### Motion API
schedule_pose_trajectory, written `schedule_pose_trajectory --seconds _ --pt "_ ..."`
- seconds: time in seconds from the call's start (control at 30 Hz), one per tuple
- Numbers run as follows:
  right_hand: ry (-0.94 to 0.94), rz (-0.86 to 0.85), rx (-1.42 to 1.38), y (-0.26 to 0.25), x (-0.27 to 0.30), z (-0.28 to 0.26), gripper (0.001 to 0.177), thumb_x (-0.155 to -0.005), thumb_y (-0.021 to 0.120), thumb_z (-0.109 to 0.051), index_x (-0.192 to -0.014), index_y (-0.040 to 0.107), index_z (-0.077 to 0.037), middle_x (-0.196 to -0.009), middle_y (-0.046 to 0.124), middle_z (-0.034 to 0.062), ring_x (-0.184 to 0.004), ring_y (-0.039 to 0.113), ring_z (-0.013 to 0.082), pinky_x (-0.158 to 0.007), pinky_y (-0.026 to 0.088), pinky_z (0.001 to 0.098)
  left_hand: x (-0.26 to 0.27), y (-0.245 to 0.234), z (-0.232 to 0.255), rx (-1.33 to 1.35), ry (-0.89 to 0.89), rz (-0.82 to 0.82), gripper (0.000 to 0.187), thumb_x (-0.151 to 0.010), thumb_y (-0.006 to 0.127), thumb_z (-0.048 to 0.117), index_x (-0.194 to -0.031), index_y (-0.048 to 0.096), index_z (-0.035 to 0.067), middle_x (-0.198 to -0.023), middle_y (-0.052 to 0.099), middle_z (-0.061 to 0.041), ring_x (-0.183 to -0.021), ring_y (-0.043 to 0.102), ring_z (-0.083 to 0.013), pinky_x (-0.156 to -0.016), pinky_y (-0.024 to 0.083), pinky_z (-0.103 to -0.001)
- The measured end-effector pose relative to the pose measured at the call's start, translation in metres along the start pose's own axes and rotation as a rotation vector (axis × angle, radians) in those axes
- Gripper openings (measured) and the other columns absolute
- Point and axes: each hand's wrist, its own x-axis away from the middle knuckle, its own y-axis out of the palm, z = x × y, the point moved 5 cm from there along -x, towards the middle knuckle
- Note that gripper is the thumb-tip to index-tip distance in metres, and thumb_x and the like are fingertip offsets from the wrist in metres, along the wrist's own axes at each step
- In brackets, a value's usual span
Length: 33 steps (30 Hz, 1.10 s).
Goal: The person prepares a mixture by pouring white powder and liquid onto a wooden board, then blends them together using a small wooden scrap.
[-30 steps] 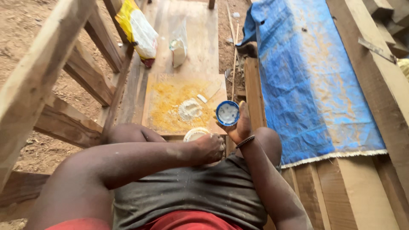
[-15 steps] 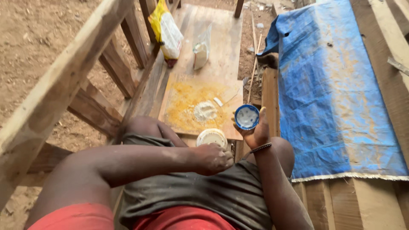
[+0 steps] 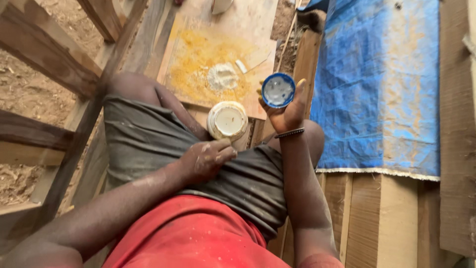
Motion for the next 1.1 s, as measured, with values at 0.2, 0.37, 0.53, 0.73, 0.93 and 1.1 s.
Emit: schedule_pose_trajectory --seconds 0.2,0.37,0.53,0.73,0.93,1.1 --pt "-0.038 -0.038 -0.024 0.004 0.007 -0.01 0.086 -0.095 0.044 -0.074 -0.134 0.06 0.001 -0.123 0.07 0.0236 -0.108 0.07 0.0382 -0.09 0.059 0.0489 -0.032 0.001 -0.025 -0.165 0.091 -0.11 0.016 -0.085 0.061 0.012 -0.101 0.063 0.011 -0.095 0.061 -0.009 -0.085 0.069 -0.0287 -0.065 0.057 -0.041" --pt "-0.066 -0.043 -0.049 0.002 0.01 -0.015 0.083 -0.095 0.046 -0.073 -0.134 0.059 -0.001 -0.124 0.07 0.0236 -0.108 0.07 0.038 -0.09 0.059 0.0479 -0.058 0.008 -0.03 -0.292 0.229 -0.188 0.013 -0.08 0.065 0.018 -0.091 0.067 0.011 -0.091 0.063 -0.008 -0.085 0.069 -0.0288 -0.067 0.057 -0.044" --pt "-0.098 -0.047 -0.031 0.001 0.01 -0.018 0.083 -0.096 0.046 -0.073 -0.134 0.059 0.0 -0.123 0.07 0.0238 -0.107 0.07 0.0381 -0.088 0.06 0.0482 -0.07 0.021 -0.027 -0.394 0.219 -0.31 0.01 -0.08 0.064 0.019 -0.081 0.07 0.011 -0.089 0.066 -0.009 -0.085 0.07 -0.0269 -0.066 0.057 -0.043" --pt "-0.084 -0.062 -0.039 -0.003 0.009 -0.018 0.085 -0.097 0.043 -0.074 -0.136 0.059 0.0 -0.124 0.07 0.0239 -0.108 0.071 0.037 -0.09 0.06 0.047 -0.068 0.019 -0.026 -0.527 0.274 -0.321 0.018 -0.082 0.062 0.019 -0.094 0.07 0.007 -0.088 0.067 -0.009 -0.082 0.07 -0.025 -0.067 0.056 -0.04" --pt "-0.098 -0.067 -0.046 -0.005 0.009 -0.021 0.084 -0.097 0.042 -0.074 -0.137 0.058 -0.001 -0.124 0.07 0.0243 -0.108 0.071 0.0368 -0.09 0.06 0.0474 -0.062 0.027 -0.028 -0.681 0.237 -0.467 0.021 -0.086 0.06 0.023 -0.095 0.069 0.007 -0.089 0.067 -0.012 -0.078 0.069 -0.0251 -0.067 0.056 -0.038" --pt "-0.092 -0.068 -0.056 -0.007 0.012 -0.022 0.085 -0.097 0.041 -0.073 -0.137 0.058 -0.001 -0.125 0.07 0.0231 -0.108 0.071 0.0365 -0.09 0.06 0.0472 -0.039 0.014 -0.027 -0.43 0.071 -0.335 0.015 -0.087 0.059 0.019 -0.094 0.066 0.007 -0.086 0.067 -0.012 -0.081 0.071 -0.0297 -0.069 0.057 -0.043"
